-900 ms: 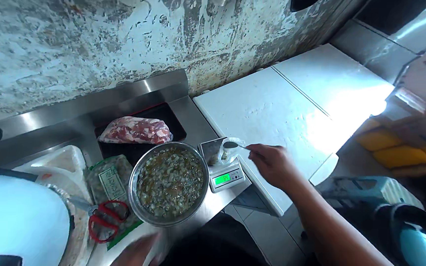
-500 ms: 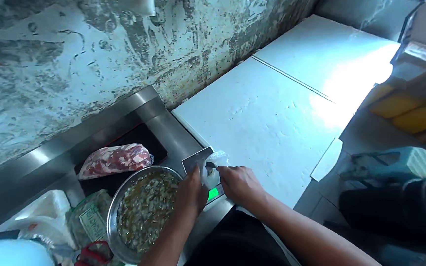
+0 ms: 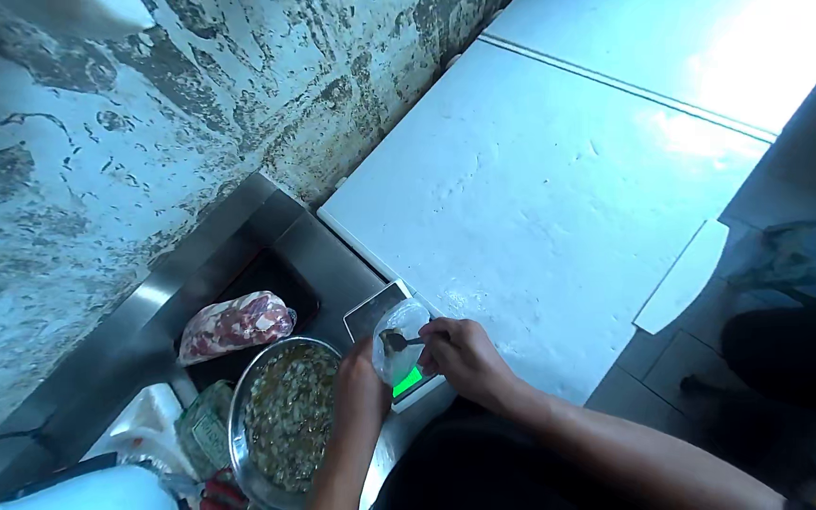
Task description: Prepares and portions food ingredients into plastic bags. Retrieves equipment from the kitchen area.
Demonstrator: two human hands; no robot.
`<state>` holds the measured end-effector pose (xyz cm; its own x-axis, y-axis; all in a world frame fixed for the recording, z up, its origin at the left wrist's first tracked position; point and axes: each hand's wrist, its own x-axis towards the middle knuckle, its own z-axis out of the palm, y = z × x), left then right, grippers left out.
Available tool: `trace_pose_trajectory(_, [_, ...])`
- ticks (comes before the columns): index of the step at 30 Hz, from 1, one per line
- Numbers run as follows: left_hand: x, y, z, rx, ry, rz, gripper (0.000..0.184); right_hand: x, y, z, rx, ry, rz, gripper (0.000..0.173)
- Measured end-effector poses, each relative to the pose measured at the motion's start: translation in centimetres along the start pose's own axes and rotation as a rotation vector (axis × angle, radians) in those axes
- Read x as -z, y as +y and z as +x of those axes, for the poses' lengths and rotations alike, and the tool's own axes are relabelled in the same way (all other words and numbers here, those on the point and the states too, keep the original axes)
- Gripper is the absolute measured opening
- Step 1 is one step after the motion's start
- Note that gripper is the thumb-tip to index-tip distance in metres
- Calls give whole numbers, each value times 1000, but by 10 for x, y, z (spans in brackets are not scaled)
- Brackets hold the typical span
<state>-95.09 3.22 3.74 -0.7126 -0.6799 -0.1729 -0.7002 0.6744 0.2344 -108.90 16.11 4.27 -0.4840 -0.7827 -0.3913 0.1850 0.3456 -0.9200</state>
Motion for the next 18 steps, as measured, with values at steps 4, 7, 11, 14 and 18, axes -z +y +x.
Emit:
trace_pose_trajectory(4, [3,-1,0,10,-31,-3,31,8,-2,-6,-43,47,170,24])
trace_pose_trajectory(7, [5,-2,1,17,-58,12,31,12,-1,-17,-2,82,207,24])
trace_pose_trajectory(11, [11,-4,2,37,-119,17,33,20,0,-34,110,130,189,25])
trace_pose_trajectory(14, [13,-12,1,63,-158,-43,40,26,-5,-47,138,151,163,25])
trace_pose_trajectory(18, [18,-16,-8,82,-147,-102,43,30,-8,-60,175,175,111,24])
